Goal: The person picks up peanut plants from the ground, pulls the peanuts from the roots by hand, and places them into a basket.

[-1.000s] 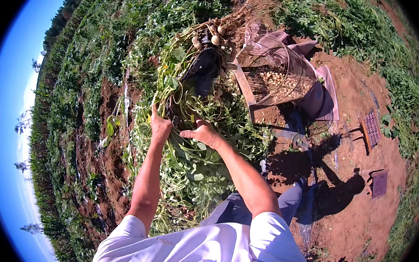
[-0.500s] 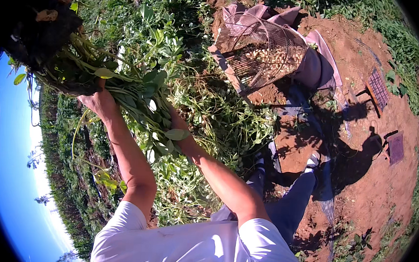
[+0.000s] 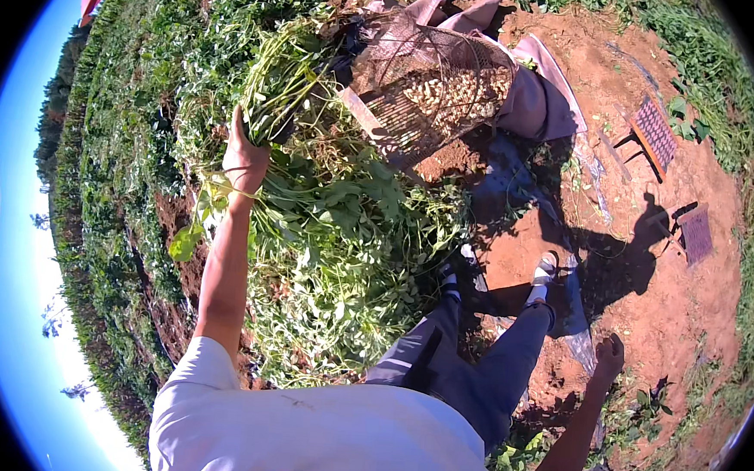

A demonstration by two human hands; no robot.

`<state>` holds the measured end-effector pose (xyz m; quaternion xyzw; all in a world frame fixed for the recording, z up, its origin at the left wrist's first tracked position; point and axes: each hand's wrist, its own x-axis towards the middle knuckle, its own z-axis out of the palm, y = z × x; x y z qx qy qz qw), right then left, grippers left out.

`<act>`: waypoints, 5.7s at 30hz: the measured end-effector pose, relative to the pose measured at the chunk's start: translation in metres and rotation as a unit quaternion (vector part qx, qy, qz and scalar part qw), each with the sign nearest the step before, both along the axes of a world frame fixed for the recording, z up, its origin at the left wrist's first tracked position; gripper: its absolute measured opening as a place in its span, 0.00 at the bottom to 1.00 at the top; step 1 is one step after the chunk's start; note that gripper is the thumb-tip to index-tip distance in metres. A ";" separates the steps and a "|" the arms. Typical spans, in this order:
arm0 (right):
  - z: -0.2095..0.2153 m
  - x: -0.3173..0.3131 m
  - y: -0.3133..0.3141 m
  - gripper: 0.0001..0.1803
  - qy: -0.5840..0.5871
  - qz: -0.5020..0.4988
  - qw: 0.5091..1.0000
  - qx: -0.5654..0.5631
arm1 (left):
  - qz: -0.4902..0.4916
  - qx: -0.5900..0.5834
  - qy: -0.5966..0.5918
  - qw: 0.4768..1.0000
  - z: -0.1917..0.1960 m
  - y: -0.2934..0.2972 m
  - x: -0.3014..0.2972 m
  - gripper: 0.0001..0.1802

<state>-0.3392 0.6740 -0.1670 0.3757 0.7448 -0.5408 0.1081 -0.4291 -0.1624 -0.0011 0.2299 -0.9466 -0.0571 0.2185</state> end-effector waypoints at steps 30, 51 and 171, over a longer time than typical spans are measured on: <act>0.109 -0.127 -0.354 0.14 0.261 0.298 0.892 -0.217 | 0.001 0.124 -0.018 0.992 0.002 -0.016 0.098 0.58; 0.168 -0.124 -0.622 0.11 0.471 0.550 0.688 0.051 | 0.125 -0.030 -0.041 0.991 0.076 0.117 0.289 0.49; 0.171 -0.272 -0.647 0.07 -0.066 0.648 0.646 -0.398 | 0.337 -0.093 -0.035 0.936 0.083 0.271 0.206 0.43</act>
